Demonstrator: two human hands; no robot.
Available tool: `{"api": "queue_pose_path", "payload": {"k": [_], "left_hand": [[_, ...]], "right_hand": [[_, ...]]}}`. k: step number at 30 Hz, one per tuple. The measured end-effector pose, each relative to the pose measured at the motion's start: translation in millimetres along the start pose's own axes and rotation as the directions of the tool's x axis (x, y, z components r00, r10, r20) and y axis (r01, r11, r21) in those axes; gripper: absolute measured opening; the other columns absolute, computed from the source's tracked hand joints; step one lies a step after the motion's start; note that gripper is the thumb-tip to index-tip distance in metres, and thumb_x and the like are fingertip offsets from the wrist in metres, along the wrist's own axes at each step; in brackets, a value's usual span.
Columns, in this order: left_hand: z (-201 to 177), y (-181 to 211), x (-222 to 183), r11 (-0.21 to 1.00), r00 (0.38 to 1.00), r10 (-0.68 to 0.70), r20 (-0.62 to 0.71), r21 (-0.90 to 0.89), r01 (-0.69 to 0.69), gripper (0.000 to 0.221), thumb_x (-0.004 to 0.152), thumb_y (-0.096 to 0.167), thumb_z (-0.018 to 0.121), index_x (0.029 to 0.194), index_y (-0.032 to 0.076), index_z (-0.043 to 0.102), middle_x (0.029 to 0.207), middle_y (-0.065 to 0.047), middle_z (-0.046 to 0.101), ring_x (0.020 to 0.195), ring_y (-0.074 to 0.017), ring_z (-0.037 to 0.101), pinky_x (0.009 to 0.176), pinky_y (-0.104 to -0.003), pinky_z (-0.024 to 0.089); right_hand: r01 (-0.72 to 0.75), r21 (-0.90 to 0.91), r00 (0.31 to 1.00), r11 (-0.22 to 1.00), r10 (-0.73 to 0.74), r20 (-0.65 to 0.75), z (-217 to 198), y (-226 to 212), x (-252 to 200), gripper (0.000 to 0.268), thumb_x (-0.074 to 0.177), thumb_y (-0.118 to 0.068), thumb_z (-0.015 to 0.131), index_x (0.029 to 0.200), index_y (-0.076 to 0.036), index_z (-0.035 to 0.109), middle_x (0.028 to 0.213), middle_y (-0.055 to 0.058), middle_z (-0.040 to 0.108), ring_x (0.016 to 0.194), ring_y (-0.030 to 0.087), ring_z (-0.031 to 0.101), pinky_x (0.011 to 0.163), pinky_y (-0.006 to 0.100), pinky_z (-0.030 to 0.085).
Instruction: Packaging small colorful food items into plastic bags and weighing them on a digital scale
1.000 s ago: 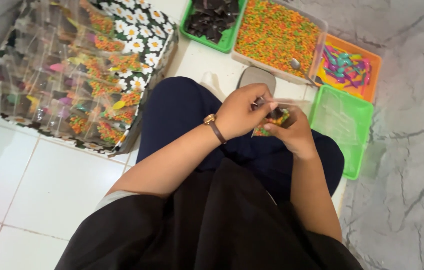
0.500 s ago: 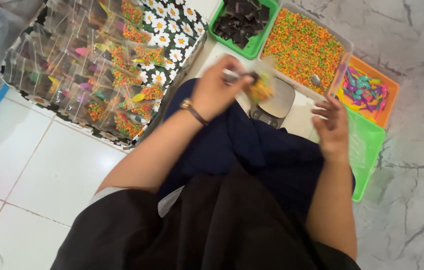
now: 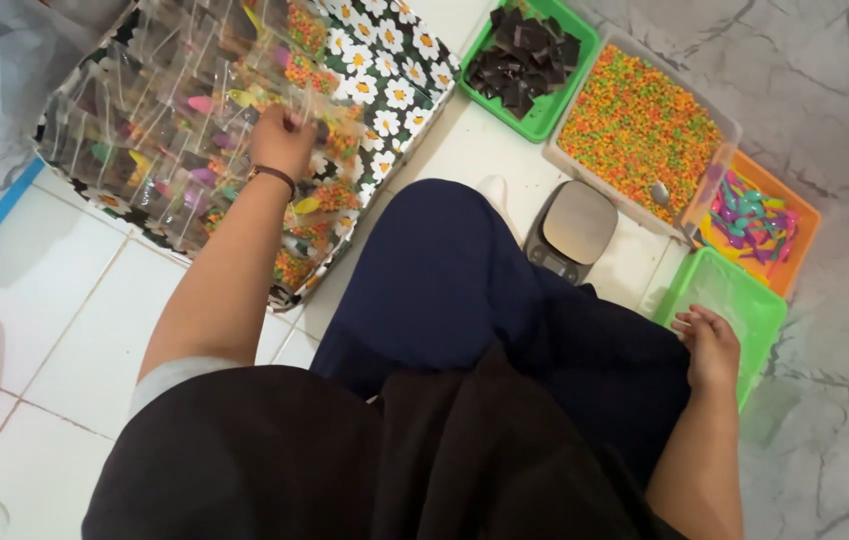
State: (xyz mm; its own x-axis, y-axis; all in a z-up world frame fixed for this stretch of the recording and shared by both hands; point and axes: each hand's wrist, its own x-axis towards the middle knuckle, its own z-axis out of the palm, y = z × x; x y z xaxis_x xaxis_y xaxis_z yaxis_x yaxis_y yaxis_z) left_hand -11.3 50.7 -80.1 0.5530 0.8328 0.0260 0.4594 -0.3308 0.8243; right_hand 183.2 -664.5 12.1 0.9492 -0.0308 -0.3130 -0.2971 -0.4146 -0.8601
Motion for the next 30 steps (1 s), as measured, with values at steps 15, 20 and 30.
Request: {"api": "queue_pose_path", "payload": {"k": [15, 20, 30], "left_hand": [[37, 31, -20, 0.562, 0.773, 0.18, 0.608, 0.582, -0.588, 0.081, 0.085, 0.039, 0.066, 0.159, 0.028, 0.035, 0.165, -0.012, 0.032, 0.153, -0.0372, 0.025, 0.117, -0.065, 0.025], [58, 37, -8, 0.439, 0.612, 0.061, 0.788, 0.53, -0.726, 0.101, 0.077, 0.053, 0.076, 0.162, 0.035, 0.024, 0.174, -0.006, 0.008, 0.159, -0.0304, 0.008, 0.124, -0.062, 0.011], [42, 11, 23, 0.166, 0.548, -0.252, 0.798, 0.594, -0.788, 0.133, 0.044, 0.067, 0.105, 0.155, 0.036, 0.04, 0.174, -0.003, 0.015, 0.158, -0.0327, 0.015, 0.116, -0.068, 0.028]], "right_hand": [[-0.089, 0.039, 0.996, 0.995, 0.089, 0.009, 1, 6, 26, 0.024, 0.107, -0.015, 0.052, 0.128, -0.008, 0.06, 0.109, 0.006, 0.067, 0.094, 0.015, 0.065, 0.08, 0.024, 0.048], [-0.099, 0.051, 0.995, 0.994, 0.098, 0.016, -1, 9, 28, 0.022, 0.109, -0.015, 0.052, 0.128, -0.008, 0.06, 0.109, 0.006, 0.067, 0.093, 0.014, 0.065, 0.077, 0.023, 0.048], [-0.079, 0.111, 0.997, 0.991, 0.078, 0.011, -7, 18, 30, 0.024, 0.108, -0.017, 0.053, 0.129, -0.008, 0.06, 0.108, 0.005, 0.068, 0.095, 0.015, 0.066, 0.08, 0.023, 0.05]]}}
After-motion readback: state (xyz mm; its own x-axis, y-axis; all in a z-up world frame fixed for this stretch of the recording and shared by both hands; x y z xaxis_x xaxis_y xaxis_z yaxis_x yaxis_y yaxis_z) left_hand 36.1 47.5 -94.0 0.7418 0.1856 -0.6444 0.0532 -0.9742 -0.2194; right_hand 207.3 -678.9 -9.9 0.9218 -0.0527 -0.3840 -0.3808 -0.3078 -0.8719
